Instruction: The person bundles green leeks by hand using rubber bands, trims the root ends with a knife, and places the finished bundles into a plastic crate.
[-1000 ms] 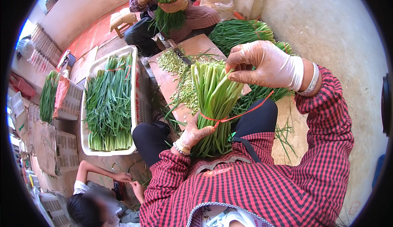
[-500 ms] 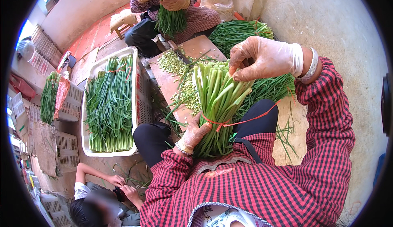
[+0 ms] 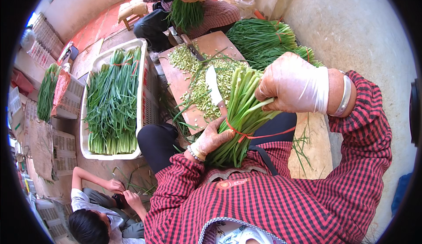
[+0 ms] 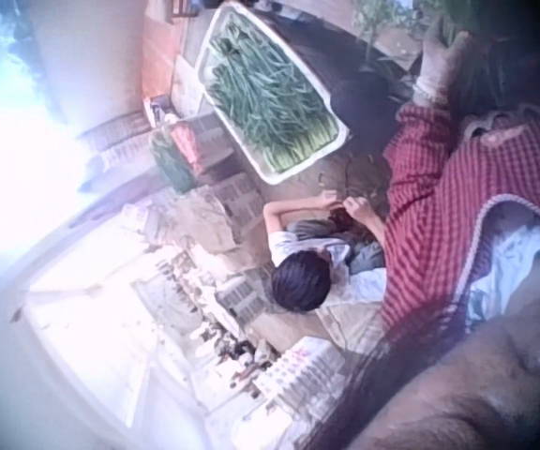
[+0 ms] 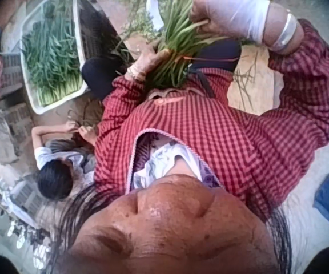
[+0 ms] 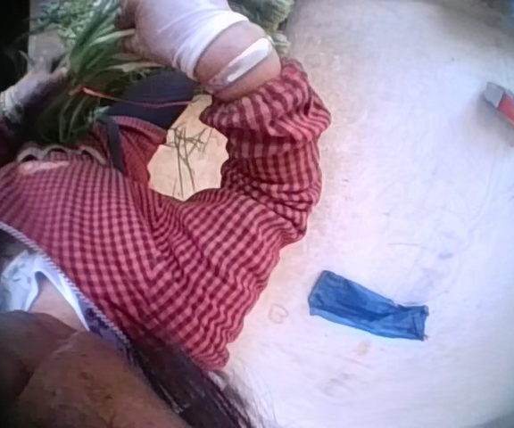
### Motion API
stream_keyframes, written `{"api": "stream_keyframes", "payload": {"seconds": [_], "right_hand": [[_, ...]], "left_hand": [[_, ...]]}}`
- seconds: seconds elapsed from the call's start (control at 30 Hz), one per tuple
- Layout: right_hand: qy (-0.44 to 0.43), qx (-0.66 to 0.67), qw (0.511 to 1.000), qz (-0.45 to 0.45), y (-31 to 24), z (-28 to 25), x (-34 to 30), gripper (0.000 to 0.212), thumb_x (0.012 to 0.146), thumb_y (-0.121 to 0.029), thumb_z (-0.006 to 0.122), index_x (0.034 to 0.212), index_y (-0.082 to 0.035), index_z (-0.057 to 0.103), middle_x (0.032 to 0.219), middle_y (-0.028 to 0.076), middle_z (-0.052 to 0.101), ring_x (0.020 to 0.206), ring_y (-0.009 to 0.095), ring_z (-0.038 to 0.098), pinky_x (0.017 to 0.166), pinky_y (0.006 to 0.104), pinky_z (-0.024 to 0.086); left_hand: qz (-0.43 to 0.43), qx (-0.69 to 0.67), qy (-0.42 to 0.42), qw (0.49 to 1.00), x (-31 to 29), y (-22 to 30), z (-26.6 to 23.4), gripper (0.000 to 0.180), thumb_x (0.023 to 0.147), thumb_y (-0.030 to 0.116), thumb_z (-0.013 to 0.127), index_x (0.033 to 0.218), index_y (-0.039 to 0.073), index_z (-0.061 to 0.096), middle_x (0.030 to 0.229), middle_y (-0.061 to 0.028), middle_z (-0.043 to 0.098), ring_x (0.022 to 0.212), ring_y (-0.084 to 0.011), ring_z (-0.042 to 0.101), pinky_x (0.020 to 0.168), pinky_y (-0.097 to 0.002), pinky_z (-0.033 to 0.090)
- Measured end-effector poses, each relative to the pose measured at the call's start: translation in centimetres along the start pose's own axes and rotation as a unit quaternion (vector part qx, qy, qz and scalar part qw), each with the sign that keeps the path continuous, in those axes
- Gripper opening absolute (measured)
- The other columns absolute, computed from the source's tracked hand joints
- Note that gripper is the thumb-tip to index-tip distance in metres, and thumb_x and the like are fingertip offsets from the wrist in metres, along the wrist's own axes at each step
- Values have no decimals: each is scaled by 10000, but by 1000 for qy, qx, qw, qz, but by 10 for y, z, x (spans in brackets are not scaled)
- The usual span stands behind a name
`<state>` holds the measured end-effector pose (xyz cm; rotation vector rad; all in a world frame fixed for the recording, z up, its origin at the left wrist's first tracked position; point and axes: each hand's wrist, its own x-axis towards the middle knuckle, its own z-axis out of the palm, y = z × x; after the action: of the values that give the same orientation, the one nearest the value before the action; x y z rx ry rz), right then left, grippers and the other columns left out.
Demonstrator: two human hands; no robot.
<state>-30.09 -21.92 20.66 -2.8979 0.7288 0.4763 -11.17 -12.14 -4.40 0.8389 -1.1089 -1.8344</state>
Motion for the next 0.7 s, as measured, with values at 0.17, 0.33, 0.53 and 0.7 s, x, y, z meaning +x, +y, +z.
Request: {"api": "stream_keyframes", "payload": {"seconds": [0.17,0.33,0.53,0.7], "right_hand": [[-62,9,998,11,0,5,3,206,738,-279,754,872,-123,745,755,148,682,760,358,678,703,436,543],[28,-36,999,18,5,11,5,244,739,-325,741,860,-114,733,739,145,674,755,354,678,712,433,543],[280,135,950,-28,18,-15,10,406,805,-278,778,1126,-49,682,934,120,676,908,235,669,814,366,536],[302,423,854,-30,46,47,38,686,854,-291,787,1425,-68,480,1414,142,505,1283,224,486,1095,349,379]], "left_hand": [[19,5,0,1000,2,-6,1,666,882,322,748,1415,26,480,1265,-58,619,1133,-142,567,995,-312,447],[20,8,11,1000,4,2,4,736,875,441,736,1412,11,473,1301,-68,598,1167,-164,539,1005,-331,429],[112,-27,52,992,10,18,-16,677,943,595,543,1323,35,535,1005,-53,652,1043,-206,608,896,-371,512],[223,-309,140,914,13,65,-27,833,878,762,445,1400,113,474,1228,-109,608,1067,-234,624,891,-406,557]]}}
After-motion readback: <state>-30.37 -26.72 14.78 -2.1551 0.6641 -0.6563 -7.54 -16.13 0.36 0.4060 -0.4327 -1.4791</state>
